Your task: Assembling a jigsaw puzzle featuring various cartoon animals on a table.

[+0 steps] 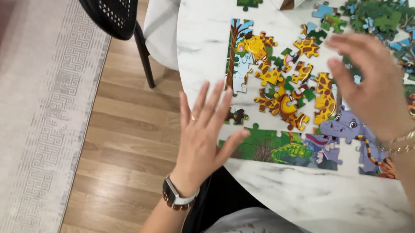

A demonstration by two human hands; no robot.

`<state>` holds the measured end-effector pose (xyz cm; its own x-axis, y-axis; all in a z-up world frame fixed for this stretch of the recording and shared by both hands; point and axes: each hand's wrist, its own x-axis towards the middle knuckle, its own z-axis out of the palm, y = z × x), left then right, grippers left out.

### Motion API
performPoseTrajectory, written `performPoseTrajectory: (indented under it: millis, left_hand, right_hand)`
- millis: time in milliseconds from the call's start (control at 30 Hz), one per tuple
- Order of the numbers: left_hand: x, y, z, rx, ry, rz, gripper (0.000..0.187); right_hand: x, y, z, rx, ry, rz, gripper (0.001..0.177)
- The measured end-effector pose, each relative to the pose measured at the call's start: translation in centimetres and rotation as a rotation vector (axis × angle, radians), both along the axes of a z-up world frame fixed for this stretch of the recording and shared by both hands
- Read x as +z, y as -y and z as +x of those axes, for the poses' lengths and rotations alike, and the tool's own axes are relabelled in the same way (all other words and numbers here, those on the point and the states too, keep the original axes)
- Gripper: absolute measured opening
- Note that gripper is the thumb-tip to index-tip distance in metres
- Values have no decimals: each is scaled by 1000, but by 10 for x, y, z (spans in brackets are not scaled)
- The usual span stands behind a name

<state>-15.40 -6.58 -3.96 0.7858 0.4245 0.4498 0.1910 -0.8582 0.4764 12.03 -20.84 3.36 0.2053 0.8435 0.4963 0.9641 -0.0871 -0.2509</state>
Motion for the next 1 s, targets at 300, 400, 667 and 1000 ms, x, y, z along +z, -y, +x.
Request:
performPoseTrajectory:
  millis: [300, 400, 667, 1000]
  left_hand:
    - [59, -15, 47, 165, 266, -133, 56]
    - [46, -22, 55, 163, 297, -212, 56]
    - [12, -77, 67, 108, 153, -259, 52]
    - [-14, -100, 91, 124, 152, -328, 49]
  right_hand:
    - [16, -45, 49, -58, -96, 107, 27]
    - [18, -57, 57, -123, -141, 56, 30]
    - [-7, -94, 106, 81, -17, 71, 28]
    - [-34, -252, 169, 93, -61, -302, 35]
